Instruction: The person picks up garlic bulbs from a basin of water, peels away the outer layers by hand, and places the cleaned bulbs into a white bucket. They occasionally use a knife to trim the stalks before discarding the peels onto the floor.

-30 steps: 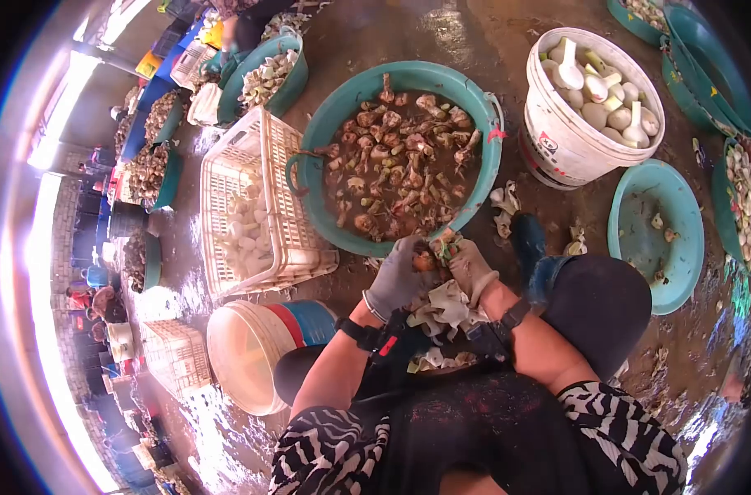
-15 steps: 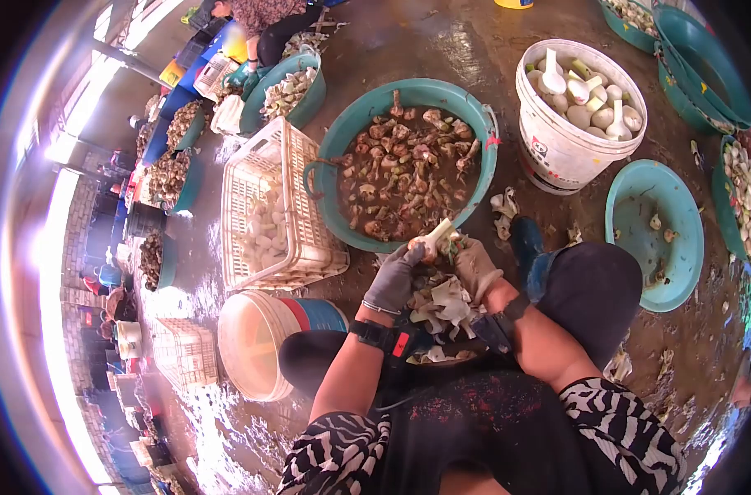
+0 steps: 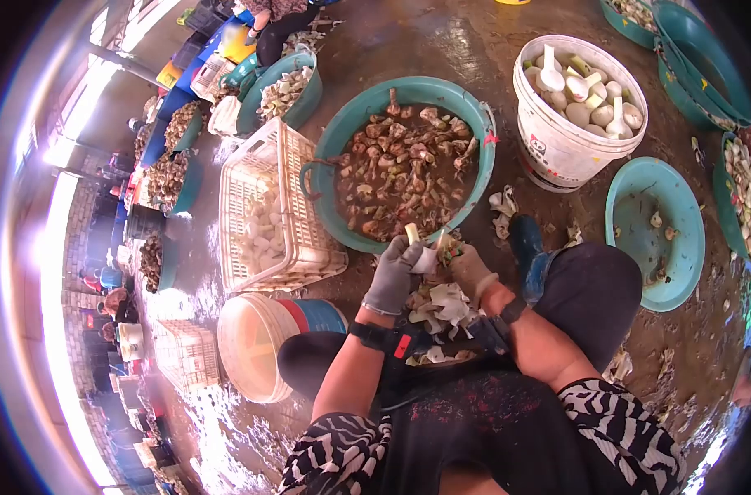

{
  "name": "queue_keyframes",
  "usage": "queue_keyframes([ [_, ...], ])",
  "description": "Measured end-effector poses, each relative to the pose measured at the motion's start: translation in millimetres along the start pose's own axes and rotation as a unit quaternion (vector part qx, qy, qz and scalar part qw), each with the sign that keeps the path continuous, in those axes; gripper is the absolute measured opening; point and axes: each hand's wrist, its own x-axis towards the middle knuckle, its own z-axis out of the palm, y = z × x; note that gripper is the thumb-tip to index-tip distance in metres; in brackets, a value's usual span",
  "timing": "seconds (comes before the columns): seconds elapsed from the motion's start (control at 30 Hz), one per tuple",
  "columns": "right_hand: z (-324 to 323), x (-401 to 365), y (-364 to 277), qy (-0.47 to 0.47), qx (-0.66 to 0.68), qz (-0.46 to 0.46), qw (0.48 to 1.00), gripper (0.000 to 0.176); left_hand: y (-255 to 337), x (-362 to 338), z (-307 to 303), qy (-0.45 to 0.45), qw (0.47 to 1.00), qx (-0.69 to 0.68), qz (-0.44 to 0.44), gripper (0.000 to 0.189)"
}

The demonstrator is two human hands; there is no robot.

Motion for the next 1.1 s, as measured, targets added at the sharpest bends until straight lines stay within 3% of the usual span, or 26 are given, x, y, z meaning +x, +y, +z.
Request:
queue_keyframes([
  [0.1, -52.7, 43.6, 66.9, 0.000, -0.245, -0.068, 0.967, 0.022, 32.7, -14.5, 9.7, -0.026, 0.999, -0.027, 0.021, 0.034],
  [0.13, -52.8, 43.3, 75.0, 0.001, -0.339, -0.069, 0.938, 0.022, 42.7, -14.2, 10.8, -0.034, 0.998, -0.052, 0.032, 0.034],
  [0.2, -2.1, 5.6, 37.3, 0.002, -0.558, -0.010, 0.830, 0.022, 67.8, -2.3, -8.2, -0.048, 0.992, -0.090, 0.073, 0.037],
  [0.27, 2.4, 2.9, 38.9, -0.008, -0.637, 0.058, 0.769, 0.028, 100.5, 7.2, -54.1, -0.017, 0.964, -0.198, 0.179, 0.044],
  [0.33, -2.2, 0.0, 42.4, 0.024, -0.694, -0.060, 0.718, 0.027, 134.3, 14.1, -116.1, -0.040, 0.904, -0.299, 0.303, 0.057],
  [0.37, -1.7, 3.9, 37.1, 0.017, -0.701, -0.030, 0.713, 0.028, 136.1, 16.2, -140.1, -0.115, 0.867, -0.355, 0.328, 0.063],
  [0.4, -0.5, 10.0, 28.7, 0.010, -0.708, -0.001, 0.706, 0.029, 138.9, 27.4, -147.4, 0.105, 0.850, -0.402, 0.325, 0.062],
  [0.43, 0.3, 17.5, 23.9, 0.003, -0.715, 0.028, 0.699, 0.030, 124.3, 47.2, -163.5, 0.138, 0.922, -0.241, 0.271, 0.058],
  [0.47, 0.6, 24.2, 24.4, 0.019, -0.689, 0.019, 0.724, 0.029, 102.3, 71.8, -182.3, 0.165, 0.962, -0.071, 0.206, 0.054],
  [0.5, 0.8, 28.0, 27.4, 0.034, -0.662, 0.011, 0.749, 0.029, 92.8, 102.6, -187.5, 0.124, 0.925, 0.338, 0.120, 0.049],
  [0.57, -1.3, 37.0, 32.0, 0.050, -0.619, -0.005, 0.784, 0.028, 51.2, 148.7, -186.0, 0.059, 0.782, 0.618, -0.055, 0.043],
  [0.6, -3.6, 40.9, 33.9, 0.052, -0.603, -0.014, 0.796, 0.028, 22.5, 166.1, -183.4, 0.059, 0.830, 0.542, -0.121, 0.043],
  [0.67, -9.0, 47.0, 37.0, 0.059, -0.570, -0.032, 0.819, 0.029, -17.0, 194.6, -190.8, 0.086, 0.673, 0.722, -0.132, 0.048],
  [0.7, -10.9, 50.1, 39.4, 0.080, -0.536, -0.025, 0.840, 0.041, -18.2, 205.4, -184.0, 0.041, 0.661, 0.732, -0.160, 0.051],
  [0.77, -14.0, 53.3, 43.6, 0.080, -0.540, -0.015, 0.838, 0.039, -16.0, 216.5, -175.4, -0.047, 0.625, 0.748, -0.219, 0.057],
  [0.8, -13.0, 55.9, 44.4, 0.080, -0.539, -0.013, 0.838, 0.038, -20.1, 216.4, -176.2, -0.040, 0.648, 0.731, -0.211, 0.058],
  [0.83, -4.0, 56.6, 32.4, 0.070, -0.515, 0.064, 0.852, 0.029, -27.1, 211.7, -176.6, -0.034, 0.669, 0.714, -0.202, 0.059],
  [0.87, -9.0, 60.1, 36.8, 0.078, -0.472, 0.058, 0.876, 0.028, -32.7, 212.8, -175.4, -0.029, 0.692, 0.696, -0.191, 0.061],
  [0.9, -16.7, 62.4, 48.5, 0.084, -0.429, 0.054, 0.898, 0.026, -28.0, 215.0, -174.3, -0.073, 0.762, 0.585, -0.269, 0.065],
  [1.0, -17.5, 63.0, 55.1, 0.112, -0.216, -0.034, 0.969, 0.021, 4.9, 169.9, -122.1, -0.050, 0.817, 0.545, -0.181, 0.068],
  [1.03, -15.5, 64.7, 53.1, 0.124, -0.128, -0.077, 0.981, 0.020, 27.4, 147.7, -90.5, -0.075, 0.798, 0.572, -0.171, 0.077],
  [1.1, -11.4, 73.1, 45.2, 0.103, -0.198, -0.125, 0.967, 0.019, 26.0, 116.5, -63.9, -0.096, 0.750, 0.648, -0.088, 0.077],
])
